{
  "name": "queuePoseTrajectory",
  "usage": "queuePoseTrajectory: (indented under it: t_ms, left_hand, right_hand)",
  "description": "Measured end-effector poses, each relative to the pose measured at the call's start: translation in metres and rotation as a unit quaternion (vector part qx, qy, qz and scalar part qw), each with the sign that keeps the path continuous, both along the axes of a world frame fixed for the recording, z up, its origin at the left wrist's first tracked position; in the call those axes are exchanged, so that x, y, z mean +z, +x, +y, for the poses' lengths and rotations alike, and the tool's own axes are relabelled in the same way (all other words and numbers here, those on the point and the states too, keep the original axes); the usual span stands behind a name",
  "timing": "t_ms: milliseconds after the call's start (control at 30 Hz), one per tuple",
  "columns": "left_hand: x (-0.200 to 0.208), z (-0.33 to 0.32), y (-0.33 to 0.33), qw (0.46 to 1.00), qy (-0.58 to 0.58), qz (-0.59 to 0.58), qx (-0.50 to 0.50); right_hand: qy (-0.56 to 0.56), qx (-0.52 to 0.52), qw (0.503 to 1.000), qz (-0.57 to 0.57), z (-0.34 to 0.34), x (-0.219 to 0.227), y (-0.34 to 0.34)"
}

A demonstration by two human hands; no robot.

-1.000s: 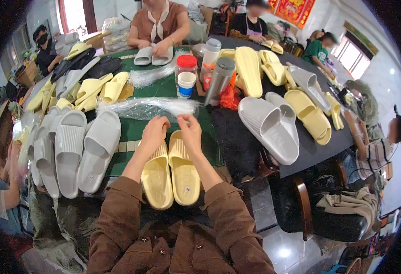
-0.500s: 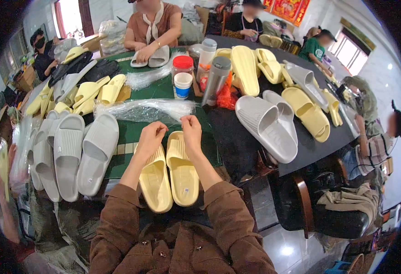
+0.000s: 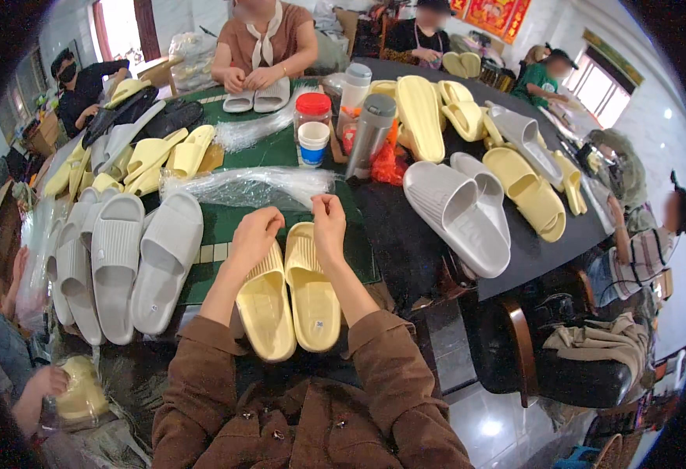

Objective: The person sits at a table in a workshop and assembles yellow and white plastic slippers. They pick up pairs of slippers, insert small fasteners into the straps, and place the finished pairs on the table. Other workers are visible in the background performing similar tasks.

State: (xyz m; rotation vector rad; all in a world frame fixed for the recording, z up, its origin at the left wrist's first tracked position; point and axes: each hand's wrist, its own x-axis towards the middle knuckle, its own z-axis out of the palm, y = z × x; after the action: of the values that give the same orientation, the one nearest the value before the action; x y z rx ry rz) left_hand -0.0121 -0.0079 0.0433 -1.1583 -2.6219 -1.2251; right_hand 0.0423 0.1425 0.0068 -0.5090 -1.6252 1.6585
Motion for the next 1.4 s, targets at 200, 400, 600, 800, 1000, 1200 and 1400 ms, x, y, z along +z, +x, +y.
queuePoseTrajectory:
  t_ms: [200, 400, 600, 800, 1000, 1200, 1400]
  left_hand:
    - [-0.014, 0.011, -0.006, 0.993, 0.058, 0.104, 0.027]
    - [-0.003, 0.003, -0.004, 0.997, 0.078, 0.011, 0.025]
    - [-0.026, 0.002, -0.013, 0.992, 0.116, -0.001, 0.054]
    - [-0.016, 0.000, -0.008, 0.976, 0.135, -0.171, 0.021]
    - [-0.016, -0.003, -0.008, 0.970, 0.157, -0.180, 0.044]
    - [-0.015, -0.001, 0.001, 0.988, 0.109, -0.101, 0.047]
    - [-0.025, -0.001, 0.000, 0.988, 0.126, -0.069, 0.056]
  right_hand:
    - [0.120, 0.083, 0.989, -0.010, -0.011, 0.006, 0.000]
    - [0.152, 0.135, 0.974, -0.096, -0.018, 0.020, 0.008]
    - [0.037, 0.072, 0.996, -0.042, -0.008, 0.011, 0.004]
    - [0.007, 0.105, 0.993, -0.051, -0.007, 0.013, 0.006]
    - [0.147, 0.119, 0.979, -0.080, -0.010, 0.013, 0.005]
    - [0.117, 0.145, 0.981, -0.052, -0.012, 0.017, 0.007]
    - [0.096, 0.208, 0.966, -0.117, -0.016, 0.022, 0.008]
